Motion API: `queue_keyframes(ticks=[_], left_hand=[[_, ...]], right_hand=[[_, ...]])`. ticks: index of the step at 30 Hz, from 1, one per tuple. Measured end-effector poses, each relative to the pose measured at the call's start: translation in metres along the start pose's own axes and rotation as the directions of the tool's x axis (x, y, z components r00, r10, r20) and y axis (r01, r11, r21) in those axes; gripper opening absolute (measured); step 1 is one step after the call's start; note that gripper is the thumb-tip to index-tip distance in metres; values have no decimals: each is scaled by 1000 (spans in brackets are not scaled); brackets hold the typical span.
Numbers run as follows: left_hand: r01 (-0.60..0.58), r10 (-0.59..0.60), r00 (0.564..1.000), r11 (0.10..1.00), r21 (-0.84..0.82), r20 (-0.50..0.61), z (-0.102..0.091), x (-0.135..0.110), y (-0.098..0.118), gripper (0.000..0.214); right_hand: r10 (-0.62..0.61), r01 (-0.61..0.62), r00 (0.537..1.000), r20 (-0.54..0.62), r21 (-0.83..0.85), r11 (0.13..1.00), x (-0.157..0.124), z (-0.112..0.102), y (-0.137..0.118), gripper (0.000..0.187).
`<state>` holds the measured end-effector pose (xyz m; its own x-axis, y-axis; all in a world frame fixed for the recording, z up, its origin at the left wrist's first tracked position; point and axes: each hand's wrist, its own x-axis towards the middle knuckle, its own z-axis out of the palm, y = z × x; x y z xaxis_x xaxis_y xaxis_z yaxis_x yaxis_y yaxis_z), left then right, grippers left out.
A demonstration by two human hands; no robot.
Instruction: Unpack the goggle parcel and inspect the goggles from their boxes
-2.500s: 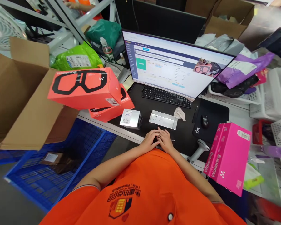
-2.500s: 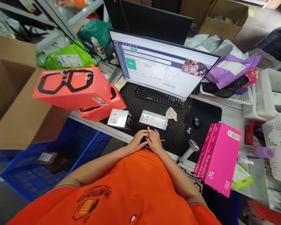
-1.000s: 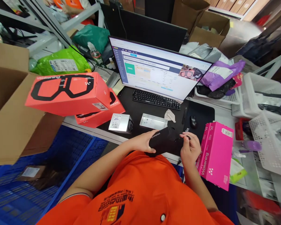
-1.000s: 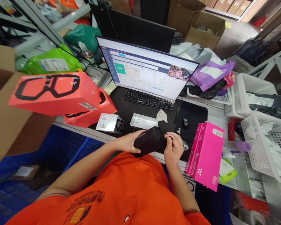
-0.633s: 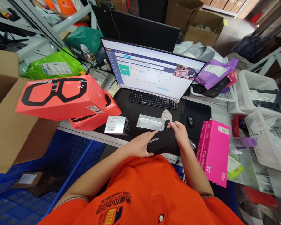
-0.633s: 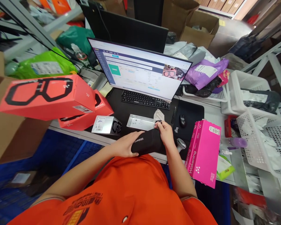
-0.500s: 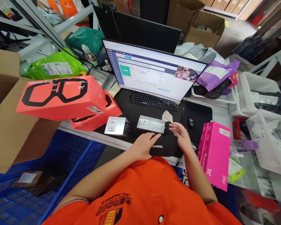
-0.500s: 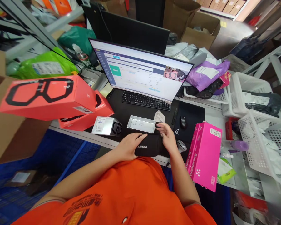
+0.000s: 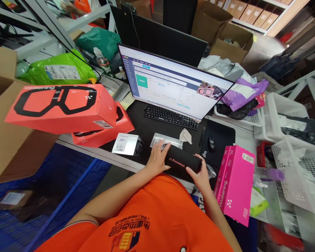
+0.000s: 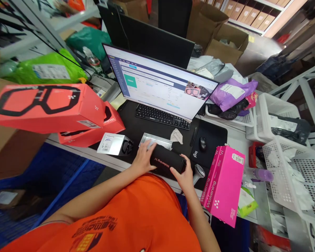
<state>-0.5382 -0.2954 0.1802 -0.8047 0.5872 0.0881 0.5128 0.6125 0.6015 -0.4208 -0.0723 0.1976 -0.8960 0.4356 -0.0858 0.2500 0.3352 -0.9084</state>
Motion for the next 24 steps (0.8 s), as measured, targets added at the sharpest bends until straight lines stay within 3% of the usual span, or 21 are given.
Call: queue_keyframes(ticks=[3,6,11,16,19,24], left_hand=[[335,-340,939,939,-82,-51,18,1,-31,131],[451,-454,891,873,-188,28,33,-2,-56,138],[437,-450,893,870,-229,-5,43,-7,-62,132],[439,-451,893,872,-218,-5,40,-10,-56,120],[456,-453,890,877,-153,52,37,-11,-55,114],[444,-442,888,896,11,124,32,-9,-51,105]], right_hand=[[39,-36,996,-80,30,999,18,3,2,67],[22,-21,998,-63,22,1000,38,15,-1,64],[-72,58,996,-47,-241,969,71,62,-5,60],[-244,180,966,-84,-459,870,83,100,6,45],[-324,249,944,-69,-496,832,79,98,21,40],[-346,302,932,-104,-305,903,64,78,51,30]])
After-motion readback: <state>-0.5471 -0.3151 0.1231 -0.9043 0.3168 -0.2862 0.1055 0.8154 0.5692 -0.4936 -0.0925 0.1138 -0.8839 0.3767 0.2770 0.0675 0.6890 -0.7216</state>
